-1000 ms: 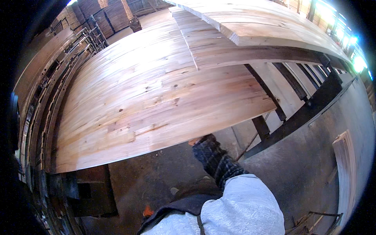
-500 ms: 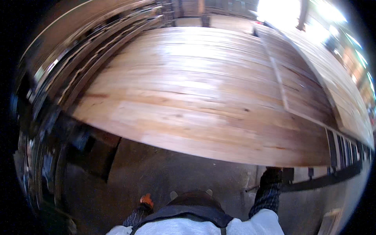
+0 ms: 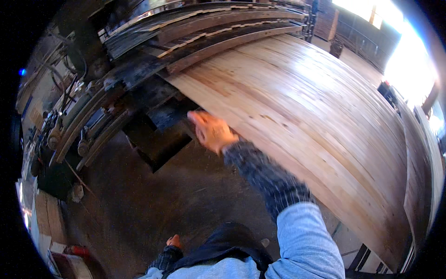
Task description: The person manually feeds large wooden panels into an industrial press machine and then uses a long wooden stick to adjust the positioning of wood strips inside the machine.
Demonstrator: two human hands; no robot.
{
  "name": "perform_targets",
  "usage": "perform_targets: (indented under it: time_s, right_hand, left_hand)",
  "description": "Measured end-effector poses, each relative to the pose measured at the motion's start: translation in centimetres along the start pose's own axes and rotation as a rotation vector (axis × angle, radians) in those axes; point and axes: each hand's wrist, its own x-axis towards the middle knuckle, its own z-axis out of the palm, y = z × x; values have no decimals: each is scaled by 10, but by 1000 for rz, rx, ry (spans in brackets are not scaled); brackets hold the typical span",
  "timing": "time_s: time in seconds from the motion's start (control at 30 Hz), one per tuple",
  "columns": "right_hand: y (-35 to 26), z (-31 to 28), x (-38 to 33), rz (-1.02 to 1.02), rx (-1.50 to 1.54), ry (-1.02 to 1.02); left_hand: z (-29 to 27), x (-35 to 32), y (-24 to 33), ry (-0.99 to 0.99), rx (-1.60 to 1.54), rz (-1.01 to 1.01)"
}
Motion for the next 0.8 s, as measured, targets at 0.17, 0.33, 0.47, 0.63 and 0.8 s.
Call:
perform_targets:
  time_s: [0.17, 0.33, 0.47, 0.63, 0.8]
  right_hand:
    - [59, 22, 78, 194, -535, -227]
    - [45, 20, 42, 338, -761, -345]
    - [43, 4, 8, 265, -732, -264]
    - [7, -50, -47, 207, -815, -253]
    - [-23, -120, -126, 265, -789, -355]
  left_hand:
    - [-56, -33, -35, 266, 172, 0]
    - [-81, -28, -124, 205, 14, -179]
    - [-98, 14, -109, -64, 688, 28]
    - [-28, 4, -59, 12, 304, 134]
    - [50, -9, 15, -123, -134, 9]
